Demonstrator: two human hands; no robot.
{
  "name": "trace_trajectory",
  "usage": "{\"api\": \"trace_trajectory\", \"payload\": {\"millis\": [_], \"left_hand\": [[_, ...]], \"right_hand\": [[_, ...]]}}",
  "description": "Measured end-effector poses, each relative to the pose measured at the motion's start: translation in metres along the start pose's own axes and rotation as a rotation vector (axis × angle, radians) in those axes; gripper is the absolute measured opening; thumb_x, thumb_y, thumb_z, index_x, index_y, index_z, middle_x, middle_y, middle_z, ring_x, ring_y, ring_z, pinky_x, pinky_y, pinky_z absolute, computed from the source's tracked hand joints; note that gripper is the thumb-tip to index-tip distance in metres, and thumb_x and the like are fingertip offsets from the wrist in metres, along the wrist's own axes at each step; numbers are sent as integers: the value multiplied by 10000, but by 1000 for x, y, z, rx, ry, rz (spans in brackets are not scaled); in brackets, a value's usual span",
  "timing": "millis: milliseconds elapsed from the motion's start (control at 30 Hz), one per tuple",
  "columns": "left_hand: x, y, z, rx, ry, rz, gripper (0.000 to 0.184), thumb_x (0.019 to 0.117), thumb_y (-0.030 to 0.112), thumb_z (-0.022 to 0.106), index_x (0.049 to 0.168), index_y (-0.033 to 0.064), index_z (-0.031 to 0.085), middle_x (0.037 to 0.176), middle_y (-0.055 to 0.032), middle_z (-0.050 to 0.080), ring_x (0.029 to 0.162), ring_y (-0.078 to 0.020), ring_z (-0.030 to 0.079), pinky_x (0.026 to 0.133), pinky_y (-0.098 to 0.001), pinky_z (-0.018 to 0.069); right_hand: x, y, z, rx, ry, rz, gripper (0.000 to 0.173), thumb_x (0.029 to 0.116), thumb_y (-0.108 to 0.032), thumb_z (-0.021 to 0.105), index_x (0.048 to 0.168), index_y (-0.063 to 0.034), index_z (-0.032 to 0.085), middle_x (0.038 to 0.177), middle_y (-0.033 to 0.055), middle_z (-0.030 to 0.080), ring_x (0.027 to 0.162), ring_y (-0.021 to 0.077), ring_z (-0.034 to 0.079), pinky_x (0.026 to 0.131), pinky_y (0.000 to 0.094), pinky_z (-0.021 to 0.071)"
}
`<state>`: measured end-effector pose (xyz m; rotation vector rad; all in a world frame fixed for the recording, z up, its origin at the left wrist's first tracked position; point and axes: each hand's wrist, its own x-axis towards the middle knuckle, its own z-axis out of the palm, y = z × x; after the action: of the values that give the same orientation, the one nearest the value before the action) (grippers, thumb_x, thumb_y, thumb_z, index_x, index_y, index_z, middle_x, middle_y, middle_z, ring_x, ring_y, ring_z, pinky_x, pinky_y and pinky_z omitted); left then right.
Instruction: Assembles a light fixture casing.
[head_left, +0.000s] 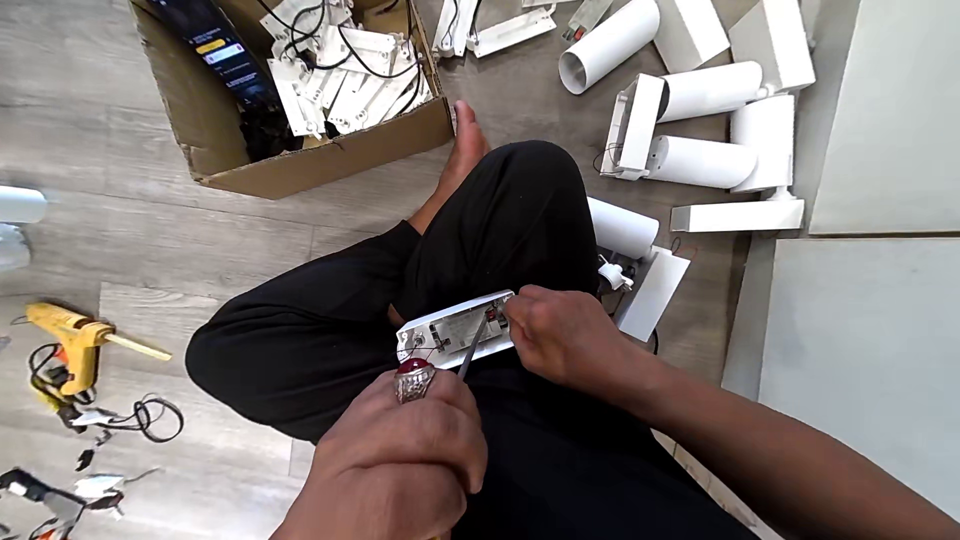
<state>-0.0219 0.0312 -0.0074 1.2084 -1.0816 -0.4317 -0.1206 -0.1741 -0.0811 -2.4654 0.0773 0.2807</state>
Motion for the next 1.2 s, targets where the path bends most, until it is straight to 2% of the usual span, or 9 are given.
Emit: {"api": "trace_trajectory", "payload": {"millis": [233,333,800,933,1033,1200], "left_hand": [[0,6,-7,-25,87,-3,397,1006,463,518,798,130,575,834,-65,667,793,-226,655,698,-354,548],[3,11,-8,-60,60,0,425,1007,472,507,788,115,586,830,-74,665,799,-228,651,702,-350,538],[18,9,-1,-50,-14,-12,413,1017,451,500,795,110,568,827,-76,652,794,-215,648,700,-344,536],[18,5,1,-3,-51,1,430,1032,463,477,792,113,547,813,-77,642,787,-211,646,703,-341,540],[13,4,-1,5,-33,-3,424,1025,460,483,787,116,552,802,-74,645,778,-218,646,687,-346,536],[10,7,2,39,-73,-21,452,1022,491,467,773,121,543,816,-71,644,816,-213,643,729,-342,533]], "right_hand": [[2,4,-4,3,39,-19,184,902,-143,552,819,-81,704,693,38,591,590,192,615,469,377,472],[2,1,-7,0,34,-19,187,906,-153,550,814,-88,700,698,32,588,592,178,610,471,368,467],[1,4,-8,5,26,-13,182,904,-149,554,821,-82,701,696,40,595,601,196,621,476,383,471],[3,5,-11,41,-45,15,187,921,-146,549,858,-66,706,731,68,622,650,232,647,513,428,496],[6,5,-11,35,-98,45,198,937,-156,533,873,-74,702,745,66,629,678,234,654,533,432,495],[10,1,-10,25,-123,83,207,952,-171,528,913,-90,715,759,59,640,695,233,661,553,430,502]]}}
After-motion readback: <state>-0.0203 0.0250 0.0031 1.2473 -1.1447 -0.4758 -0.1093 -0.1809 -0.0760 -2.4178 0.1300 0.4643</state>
